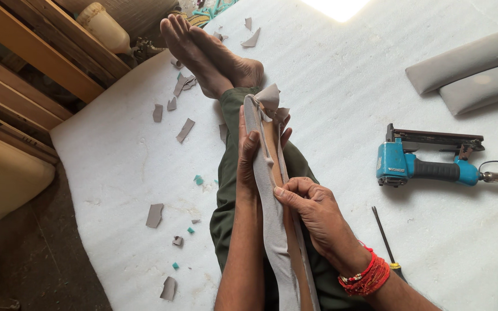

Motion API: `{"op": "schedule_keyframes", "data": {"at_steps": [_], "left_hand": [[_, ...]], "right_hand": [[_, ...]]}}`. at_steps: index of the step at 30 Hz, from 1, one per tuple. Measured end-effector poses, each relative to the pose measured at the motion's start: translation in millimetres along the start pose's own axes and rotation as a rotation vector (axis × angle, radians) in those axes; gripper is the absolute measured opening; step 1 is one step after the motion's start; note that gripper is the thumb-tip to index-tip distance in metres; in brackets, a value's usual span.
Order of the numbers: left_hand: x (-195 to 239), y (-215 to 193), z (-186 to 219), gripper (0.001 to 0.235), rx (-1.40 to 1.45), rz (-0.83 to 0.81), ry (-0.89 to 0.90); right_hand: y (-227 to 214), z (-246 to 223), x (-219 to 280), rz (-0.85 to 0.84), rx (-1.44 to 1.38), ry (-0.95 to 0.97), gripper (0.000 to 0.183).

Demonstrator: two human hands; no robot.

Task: The person wraps a piece of fabric around a wooden furniture component, using a staple gun to secure the fabric. They use a screwdriver to tuck the fabric into a groove and then staple it in place.

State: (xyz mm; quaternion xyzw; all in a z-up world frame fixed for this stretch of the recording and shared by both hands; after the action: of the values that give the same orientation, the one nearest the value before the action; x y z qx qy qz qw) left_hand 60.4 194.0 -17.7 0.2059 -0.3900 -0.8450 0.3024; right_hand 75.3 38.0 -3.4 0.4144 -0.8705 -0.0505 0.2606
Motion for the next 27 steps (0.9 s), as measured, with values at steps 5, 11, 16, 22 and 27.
{"op": "schedule_keyframes", "data": {"at_steps": [5,11,16,22,27], "left_hand": [[20,8,5,0.119,-0.049,0.021,-0.013],[55,12,12,0.102,-0.289,0.067,0.034],[95,22,27,0.081,-0.566,0.089,-0.027],[115,29,48,0.076,-0.773,0.032,0.034],[111,40,53,0.08,-0.745,0.021,0.036]], "right_hand": [[0,-3,0,0.0,0.007,0.043,0.013],[2,2,0,-0.024,0.036,0.043,0.015],[8,1,1,-0.052,0.108,-0.003,0.017],[18,-10,7,-0.042,0.445,-0.162,0.024],[16,-27,19,-0.026,0.591,-0.297,0.021]]}}
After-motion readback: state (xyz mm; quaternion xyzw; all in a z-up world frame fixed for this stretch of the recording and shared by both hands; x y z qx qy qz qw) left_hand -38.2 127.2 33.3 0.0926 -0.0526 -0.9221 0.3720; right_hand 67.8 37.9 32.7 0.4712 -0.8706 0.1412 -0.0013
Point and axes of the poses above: each hand's wrist, its own x-axis away from the middle knuckle, its own y-axis out of the palm, z = x × y, the point moved 2 cm from there along -x, towards the middle knuckle, and after that the axes turned 8 degrees about x, right-handed, at the moved point
